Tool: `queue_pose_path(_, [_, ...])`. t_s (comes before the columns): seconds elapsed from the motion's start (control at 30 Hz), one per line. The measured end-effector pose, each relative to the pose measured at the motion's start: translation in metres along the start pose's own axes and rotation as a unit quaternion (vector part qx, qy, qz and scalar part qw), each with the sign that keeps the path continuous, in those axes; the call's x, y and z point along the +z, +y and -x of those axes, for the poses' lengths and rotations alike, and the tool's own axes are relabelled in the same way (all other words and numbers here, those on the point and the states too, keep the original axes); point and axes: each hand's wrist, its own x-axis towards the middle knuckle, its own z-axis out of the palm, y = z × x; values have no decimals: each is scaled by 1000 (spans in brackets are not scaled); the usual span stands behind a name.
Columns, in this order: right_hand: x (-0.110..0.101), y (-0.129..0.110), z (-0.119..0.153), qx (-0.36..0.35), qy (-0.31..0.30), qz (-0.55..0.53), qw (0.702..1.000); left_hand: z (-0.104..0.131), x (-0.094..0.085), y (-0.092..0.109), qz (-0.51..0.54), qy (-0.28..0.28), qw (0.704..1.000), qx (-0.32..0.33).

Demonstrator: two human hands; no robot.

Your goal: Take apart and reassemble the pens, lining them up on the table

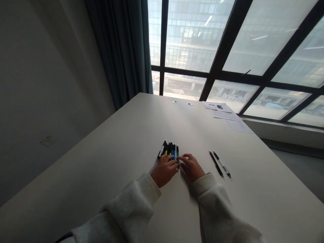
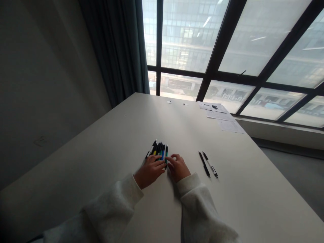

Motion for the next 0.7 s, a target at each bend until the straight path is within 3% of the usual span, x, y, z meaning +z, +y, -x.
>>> queue_pose_path(0.13, [-6,-5,2,-7,-20,38,999,1,-1,-4,19,3,1000,-23])
queue_pose_path(0.33, [-7,-8,1,52,-9,29,998,2,-2,-10,47,-15,998,-47])
queue_pose_path(0.5, [-19,-13,-5,129,41,-24,991,-6,-13,-7,81,71,990,-91])
queue_pose_path(0.6, [-34,-40,-9,123,102,-89,983,-14,-27,1,199,105,962,-154])
queue_pose_path(0.7, [-47,-79,-9,78,124,-153,977,-23,-47,14,401,87,884,-223])
